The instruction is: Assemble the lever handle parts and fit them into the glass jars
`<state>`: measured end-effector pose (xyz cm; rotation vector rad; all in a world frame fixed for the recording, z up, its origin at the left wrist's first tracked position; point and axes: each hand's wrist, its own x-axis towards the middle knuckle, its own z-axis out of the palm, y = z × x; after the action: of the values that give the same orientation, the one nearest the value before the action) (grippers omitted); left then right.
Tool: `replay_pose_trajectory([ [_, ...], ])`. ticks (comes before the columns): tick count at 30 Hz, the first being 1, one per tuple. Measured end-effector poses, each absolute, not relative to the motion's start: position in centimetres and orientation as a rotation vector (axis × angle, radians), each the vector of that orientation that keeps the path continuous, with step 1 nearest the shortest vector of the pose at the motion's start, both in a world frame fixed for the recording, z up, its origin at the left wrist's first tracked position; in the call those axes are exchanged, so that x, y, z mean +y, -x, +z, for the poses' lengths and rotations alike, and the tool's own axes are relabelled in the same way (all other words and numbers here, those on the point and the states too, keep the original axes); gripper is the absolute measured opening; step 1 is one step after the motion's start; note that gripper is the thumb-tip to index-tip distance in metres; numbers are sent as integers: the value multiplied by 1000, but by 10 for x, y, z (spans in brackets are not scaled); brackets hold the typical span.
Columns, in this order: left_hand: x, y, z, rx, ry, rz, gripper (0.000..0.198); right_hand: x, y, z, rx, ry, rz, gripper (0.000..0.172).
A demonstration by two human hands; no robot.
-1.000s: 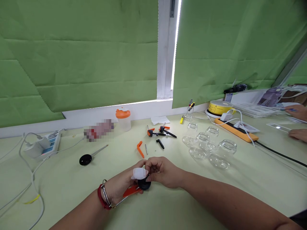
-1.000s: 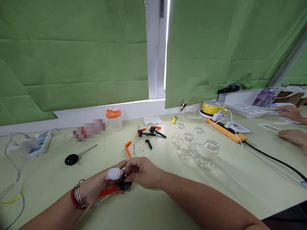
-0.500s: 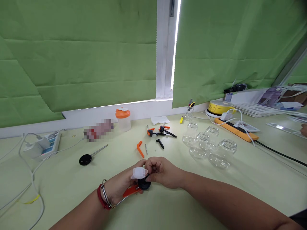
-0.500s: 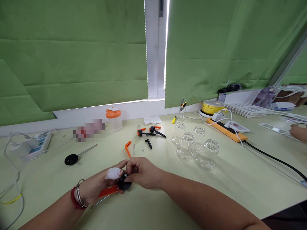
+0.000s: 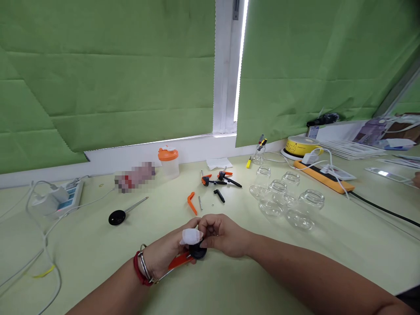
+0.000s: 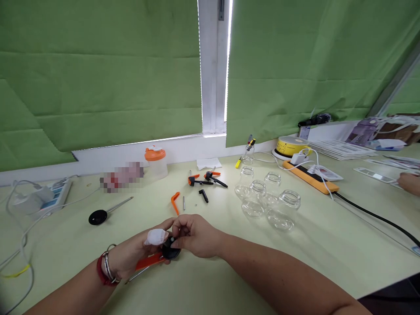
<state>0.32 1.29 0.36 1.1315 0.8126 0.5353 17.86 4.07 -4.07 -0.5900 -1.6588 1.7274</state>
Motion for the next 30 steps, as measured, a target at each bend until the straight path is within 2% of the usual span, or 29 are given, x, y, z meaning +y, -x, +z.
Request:
replay_pose_trajectory([
  [12,12,-5,4,817,-1120,546,33,42,-179,-42,-1660,541,1728,20],
  [30,12,-6,6,839,-1126,541,29,42,-178,-41,-1629,598,1741,25],
])
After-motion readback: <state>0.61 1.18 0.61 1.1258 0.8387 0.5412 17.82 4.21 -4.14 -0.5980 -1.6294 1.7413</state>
